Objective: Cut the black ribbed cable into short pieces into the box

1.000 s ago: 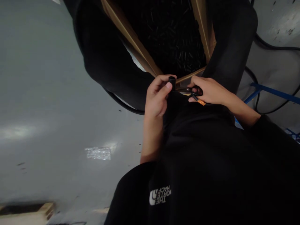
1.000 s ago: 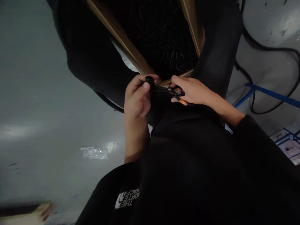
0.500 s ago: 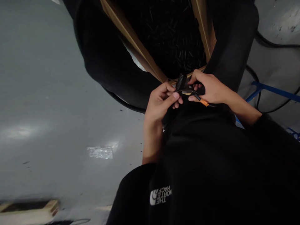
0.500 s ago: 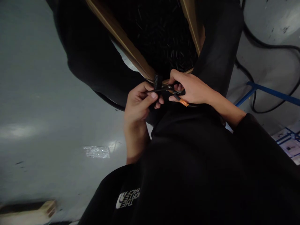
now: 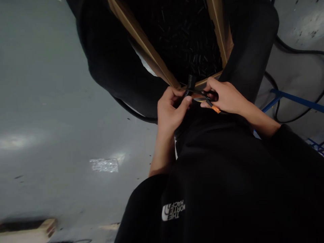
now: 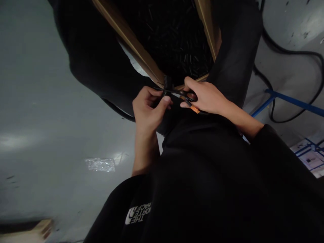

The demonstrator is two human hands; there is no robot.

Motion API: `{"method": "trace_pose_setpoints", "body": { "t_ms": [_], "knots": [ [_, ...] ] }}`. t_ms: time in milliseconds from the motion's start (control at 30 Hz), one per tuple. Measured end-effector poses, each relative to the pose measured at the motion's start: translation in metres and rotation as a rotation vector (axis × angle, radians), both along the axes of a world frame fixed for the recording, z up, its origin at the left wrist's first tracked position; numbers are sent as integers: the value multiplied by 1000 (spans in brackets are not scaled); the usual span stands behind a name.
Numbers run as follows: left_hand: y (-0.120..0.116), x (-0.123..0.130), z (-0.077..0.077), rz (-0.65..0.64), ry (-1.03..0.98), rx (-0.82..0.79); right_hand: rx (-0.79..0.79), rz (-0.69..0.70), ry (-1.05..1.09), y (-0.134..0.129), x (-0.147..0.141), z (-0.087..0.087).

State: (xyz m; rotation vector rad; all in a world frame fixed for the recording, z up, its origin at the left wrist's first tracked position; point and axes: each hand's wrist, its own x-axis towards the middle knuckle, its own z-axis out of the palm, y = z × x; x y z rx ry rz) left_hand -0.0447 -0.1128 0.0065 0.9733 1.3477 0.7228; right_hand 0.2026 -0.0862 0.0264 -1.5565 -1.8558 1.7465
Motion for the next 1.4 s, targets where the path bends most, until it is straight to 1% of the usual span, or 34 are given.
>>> {"method": "trace_pose_setpoints", "body": {
  "t_ms": [67,167,233,333,400,467,533,600,733,833,900,967,1033,1067,1133,1200,1267,1300,1367,1400],
  "knots": [
    [-6,1,-7,36,184,86,-21,-19,-41,0,-3,-2],
    [-14,5,-14,18,313,136,-57,-18,-68,0,-5,-4],
    [-18,8,-17,6,343,149,-63,-17,-72,1,-7,-5],
    [-19,10,-20,11,362,155,-32,-21,-64,3,-7,-7],
    [-16,6,-22,38,360,153,-12,-19,-56,4,-4,-8],
    [-13,-1,-24,92,350,155,-9,-16,-52,4,2,-10],
    [-9,-8,-27,159,291,145,-11,-15,-62,3,10,-12],
    [-4,-12,-28,192,145,101,-9,3,-73,2,16,-14],
    [4,-7,-23,176,-181,-40,14,112,-17,2,18,-13],
    [7,1,-19,115,-298,-136,36,144,31,5,12,-11],
    [7,3,-19,65,-328,-177,40,150,40,7,10,-11],
    [6,2,-20,71,-321,-182,36,149,37,7,9,-12],
    [5,-2,-22,104,-280,-148,25,113,31,6,9,-15],
    [4,-4,-22,99,-248,-129,17,86,28,5,10,-18],
    [3,-9,-21,53,-181,-95,-3,40,29,2,10,-23],
    [2,-11,-18,14,-147,-71,-16,36,49,-1,10,-26],
    [1,-11,-13,-37,-192,-87,14,67,85,-3,10,-25],
    [1,-10,-11,-86,-241,-115,49,85,104,-3,10,-23],
    [0,-10,-7,-195,-359,-184,127,118,136,-2,9,-15],
    [0,-10,-5,-228,-408,-205,155,128,147,-1,9,-10]
  ]
}}
